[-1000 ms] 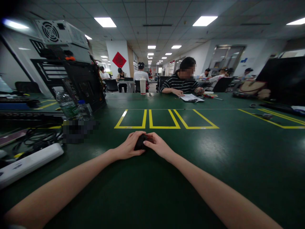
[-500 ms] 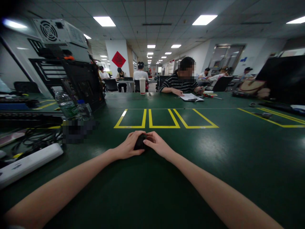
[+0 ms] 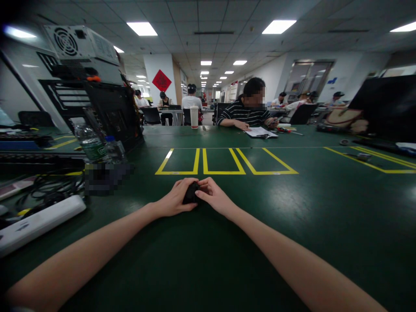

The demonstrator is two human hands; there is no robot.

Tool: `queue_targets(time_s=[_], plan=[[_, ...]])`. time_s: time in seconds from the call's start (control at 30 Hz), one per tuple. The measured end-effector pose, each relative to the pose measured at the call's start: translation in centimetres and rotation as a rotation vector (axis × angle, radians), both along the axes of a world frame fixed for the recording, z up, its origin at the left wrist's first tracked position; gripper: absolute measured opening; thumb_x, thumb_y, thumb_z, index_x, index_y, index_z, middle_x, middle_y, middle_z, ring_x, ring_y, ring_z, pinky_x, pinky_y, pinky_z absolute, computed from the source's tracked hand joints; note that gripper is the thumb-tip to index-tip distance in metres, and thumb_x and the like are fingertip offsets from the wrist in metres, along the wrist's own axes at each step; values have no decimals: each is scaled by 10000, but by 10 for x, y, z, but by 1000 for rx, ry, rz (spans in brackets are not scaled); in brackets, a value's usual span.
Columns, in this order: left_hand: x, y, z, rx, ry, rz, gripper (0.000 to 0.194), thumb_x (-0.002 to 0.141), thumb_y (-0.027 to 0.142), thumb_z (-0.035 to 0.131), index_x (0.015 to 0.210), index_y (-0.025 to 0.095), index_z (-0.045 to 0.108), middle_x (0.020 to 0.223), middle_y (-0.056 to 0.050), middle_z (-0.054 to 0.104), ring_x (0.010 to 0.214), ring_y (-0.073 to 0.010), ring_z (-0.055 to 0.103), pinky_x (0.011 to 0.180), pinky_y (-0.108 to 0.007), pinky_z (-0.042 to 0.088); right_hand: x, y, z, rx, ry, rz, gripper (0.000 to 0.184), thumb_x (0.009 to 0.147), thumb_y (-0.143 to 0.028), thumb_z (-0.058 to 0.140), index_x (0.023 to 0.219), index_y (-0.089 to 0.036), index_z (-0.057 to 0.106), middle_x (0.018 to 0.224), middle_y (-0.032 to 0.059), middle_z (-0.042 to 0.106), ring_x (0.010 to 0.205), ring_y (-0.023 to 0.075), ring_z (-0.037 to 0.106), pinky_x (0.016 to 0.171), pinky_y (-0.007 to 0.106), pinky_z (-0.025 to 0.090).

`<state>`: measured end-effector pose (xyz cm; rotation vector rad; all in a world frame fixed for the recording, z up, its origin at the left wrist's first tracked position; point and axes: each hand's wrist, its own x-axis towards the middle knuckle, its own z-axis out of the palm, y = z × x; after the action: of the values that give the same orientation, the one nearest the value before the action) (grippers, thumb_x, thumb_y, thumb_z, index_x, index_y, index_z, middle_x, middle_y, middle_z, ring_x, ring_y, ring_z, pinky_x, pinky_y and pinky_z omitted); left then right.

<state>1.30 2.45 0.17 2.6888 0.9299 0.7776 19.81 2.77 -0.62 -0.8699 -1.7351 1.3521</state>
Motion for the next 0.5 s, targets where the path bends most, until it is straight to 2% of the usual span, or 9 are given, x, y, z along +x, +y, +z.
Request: queue_targets(time_s=[0.13, 0.3, 0.5], plan=[[0, 1, 0, -1, 1, 0, 600, 722, 318, 545, 1219, 218, 225, 1163, -80, 409, 1096, -231, 382, 957, -418, 236, 0, 2, -2, -3, 19, 32, 287, 715, -256, 576, 965, -209, 442, 1040, 33, 492, 1016, 174, 482, 912, 393, 362], [0, 0, 0, 5, -1, -3, 608, 715, 309, 553, 1217, 206, 226, 1154, -83, 412, 1089, -223, 385, 955, -403, 245, 1, 0, 0, 27, 36, 87, 407, 621, -231, 668, 931, -224, 403, 969, 15, 506, 949, 175, 519, 855, 396, 401], [0, 0, 0, -9, 6, 2, 610, 719, 313, 552, 1223, 220, 220, 1174, -81, 402, 1104, -231, 375, 958, -421, 237, 0, -3, 3, 22, -14, 3, 208, 766, -334, 503, 923, -217, 436, 941, 17, 522, 930, 163, 513, 850, 376, 393]])
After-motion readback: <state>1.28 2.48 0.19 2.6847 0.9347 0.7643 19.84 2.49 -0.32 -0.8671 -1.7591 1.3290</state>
